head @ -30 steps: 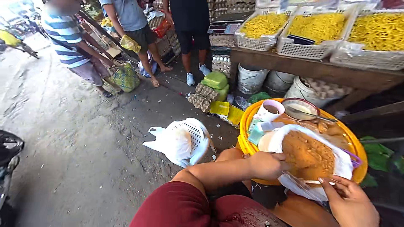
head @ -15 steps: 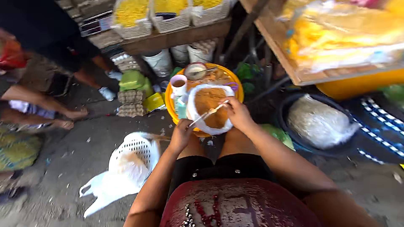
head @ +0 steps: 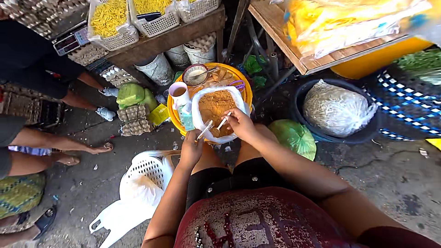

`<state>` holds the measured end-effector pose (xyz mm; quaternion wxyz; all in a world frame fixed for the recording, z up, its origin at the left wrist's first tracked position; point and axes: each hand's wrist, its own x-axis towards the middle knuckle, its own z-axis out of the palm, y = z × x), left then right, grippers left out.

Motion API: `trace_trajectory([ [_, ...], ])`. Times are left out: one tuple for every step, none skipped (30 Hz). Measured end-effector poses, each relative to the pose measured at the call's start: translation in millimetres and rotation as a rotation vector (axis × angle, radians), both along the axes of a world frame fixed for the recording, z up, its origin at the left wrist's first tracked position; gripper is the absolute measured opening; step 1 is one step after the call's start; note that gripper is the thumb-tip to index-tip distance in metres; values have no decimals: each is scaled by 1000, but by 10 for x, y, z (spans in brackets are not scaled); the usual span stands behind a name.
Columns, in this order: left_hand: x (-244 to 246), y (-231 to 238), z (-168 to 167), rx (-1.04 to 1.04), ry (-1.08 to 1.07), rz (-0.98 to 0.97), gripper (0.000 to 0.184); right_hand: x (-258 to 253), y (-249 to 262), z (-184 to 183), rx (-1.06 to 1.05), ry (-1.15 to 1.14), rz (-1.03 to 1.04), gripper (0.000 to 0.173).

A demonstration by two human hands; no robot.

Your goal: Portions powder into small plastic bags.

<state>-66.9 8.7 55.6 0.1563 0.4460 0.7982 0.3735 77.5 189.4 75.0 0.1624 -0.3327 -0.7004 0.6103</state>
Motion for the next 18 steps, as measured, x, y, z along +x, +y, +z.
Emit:
trace_trajectory([
  [10,7,-2,-13,19,9,27,8,-14,7,-9,12,-14,22],
  [15,14,-7,-24,30,10,26,15,-21,4,-14,18,-28,21],
  [17,23,-14,-24,39,9,26,21,-11,-4,-23,23,-48,21],
  [19,30,-21,-17,46,6,27,29,20,-13,-41,29,-75,23],
  [21,36,-27,-4,53,3,27,37,65,-21,-65,35,-107,24],
  [21,38,-28,5,58,-3,29,47,114,-30,-97,48,-141,24],
  [19,39,-29,10,68,-9,30,58,155,-35,-130,67,-176,25],
  [14,40,-33,5,85,-14,31,70,183,-34,-166,86,-204,25],
  [6,42,-35,-7,102,-22,32,83,200,-36,-197,101,-227,24],
  [-7,44,-41,-19,116,-29,33,100,218,-40,-216,107,-247,24],
  [-24,48,-47,-30,126,-34,35,119,241,-36,-225,112,-267,25],
  [-38,52,-52,-42,131,-38,36,136,268,-31,-233,117,-288,25],
  [-47,55,-55,-53,131,-41,37,152,290,-24,-238,125,-304,25],
  [-53,56,-59,-58,132,-43,38,165,308,-10,-243,136,-313,24],
  [-57,59,-62,-63,137,-46,38,178,327,12,-242,154,-321,24],
  [-60,63,-61,-69,139,-49,39,189,353,46,-241,178,-334,24],
  [-60,67,-55,-78,141,-51,39,201,380,87,-245,204,-349,24],
  [-59,72,-50,-85,142,-51,39,207,405,130,-257,229,-367,24],
])
